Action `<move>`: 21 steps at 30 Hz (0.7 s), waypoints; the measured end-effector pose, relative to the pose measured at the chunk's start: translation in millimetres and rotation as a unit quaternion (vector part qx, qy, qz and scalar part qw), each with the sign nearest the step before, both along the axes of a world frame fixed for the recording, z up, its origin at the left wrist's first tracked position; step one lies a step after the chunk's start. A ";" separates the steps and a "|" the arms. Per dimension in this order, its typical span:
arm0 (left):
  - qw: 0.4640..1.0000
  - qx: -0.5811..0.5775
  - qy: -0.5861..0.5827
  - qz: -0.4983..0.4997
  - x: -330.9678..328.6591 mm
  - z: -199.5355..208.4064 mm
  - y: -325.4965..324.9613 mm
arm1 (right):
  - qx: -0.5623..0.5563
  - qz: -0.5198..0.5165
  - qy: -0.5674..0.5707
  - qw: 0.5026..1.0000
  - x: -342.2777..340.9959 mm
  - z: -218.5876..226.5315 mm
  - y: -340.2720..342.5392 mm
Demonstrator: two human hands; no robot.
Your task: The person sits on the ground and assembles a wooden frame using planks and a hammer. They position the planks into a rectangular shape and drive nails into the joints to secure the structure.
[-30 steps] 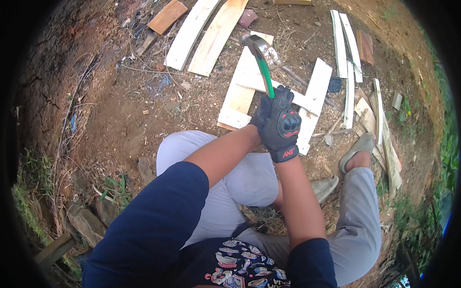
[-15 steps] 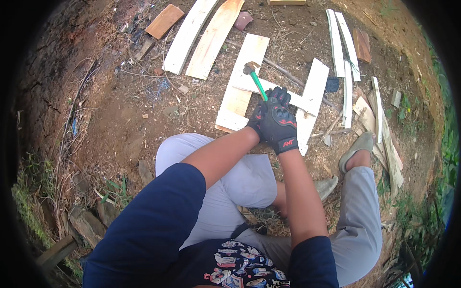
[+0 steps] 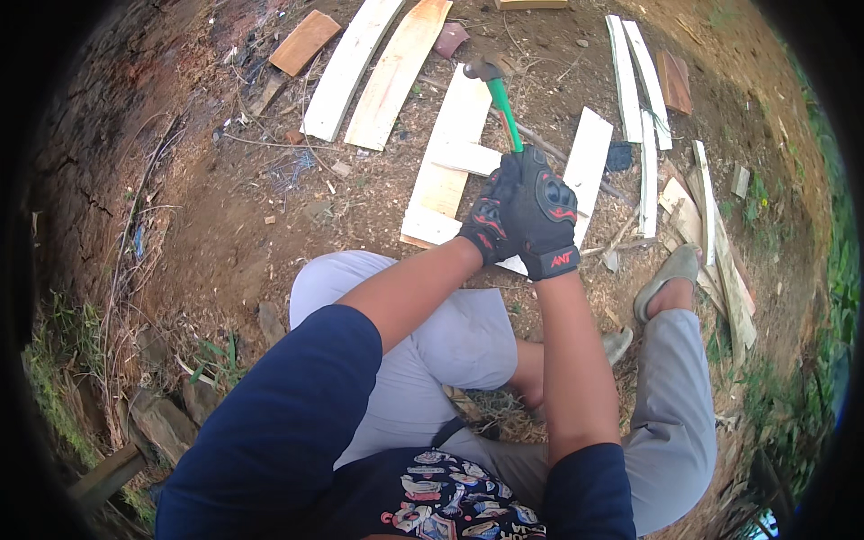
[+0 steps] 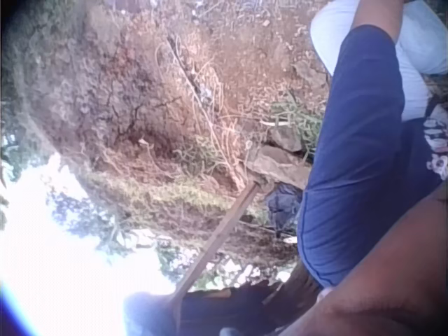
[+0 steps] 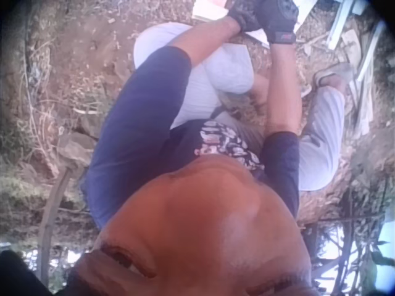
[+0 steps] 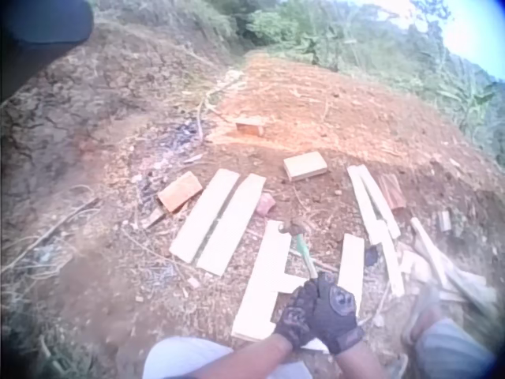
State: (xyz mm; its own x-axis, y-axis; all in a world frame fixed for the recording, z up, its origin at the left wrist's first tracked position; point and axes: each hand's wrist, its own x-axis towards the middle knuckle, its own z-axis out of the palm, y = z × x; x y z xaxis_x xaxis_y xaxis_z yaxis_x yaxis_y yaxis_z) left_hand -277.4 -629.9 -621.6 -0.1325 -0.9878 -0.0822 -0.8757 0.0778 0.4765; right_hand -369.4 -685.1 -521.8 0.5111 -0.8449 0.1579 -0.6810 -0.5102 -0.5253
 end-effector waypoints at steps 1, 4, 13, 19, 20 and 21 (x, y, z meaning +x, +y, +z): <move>1.000 0.002 -0.005 0.006 2.1 0.2 2.9 | -0.052 -0.005 -0.074 0.996 7.6 25.9 2.5; 0.999 -0.021 -0.030 0.023 6.4 -0.1 13.3 | -0.019 -0.019 -0.133 0.991 12.4 55.5 13.1; 0.999 -0.017 0.027 0.026 4.0 1.3 6.0 | 0.042 -0.027 -0.015 0.999 3.9 16.2 9.5; 0.996 -0.056 -0.056 -0.030 2.9 -13.2 3.8 | -0.013 -0.001 -0.023 1.000 -11.6 -19.0 23.7; 0.989 -0.116 -0.095 -0.005 6.0 -24.8 10.6 | 0.002 0.013 -0.006 1.000 -6.0 -25.8 22.2; 0.995 -0.076 -0.066 -0.011 2.4 -18.9 7.6 | 0.011 0.016 0.022 1.000 -9.8 -30.0 16.5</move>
State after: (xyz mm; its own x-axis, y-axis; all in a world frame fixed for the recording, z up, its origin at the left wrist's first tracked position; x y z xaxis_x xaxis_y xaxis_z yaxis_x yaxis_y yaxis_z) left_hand -275.0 -622.3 -640.5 -0.1517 -0.9872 0.0489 -0.9271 0.1593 0.3392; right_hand -379.2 -668.6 -551.9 0.5440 -0.8309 0.1173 -0.6869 -0.5212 -0.5065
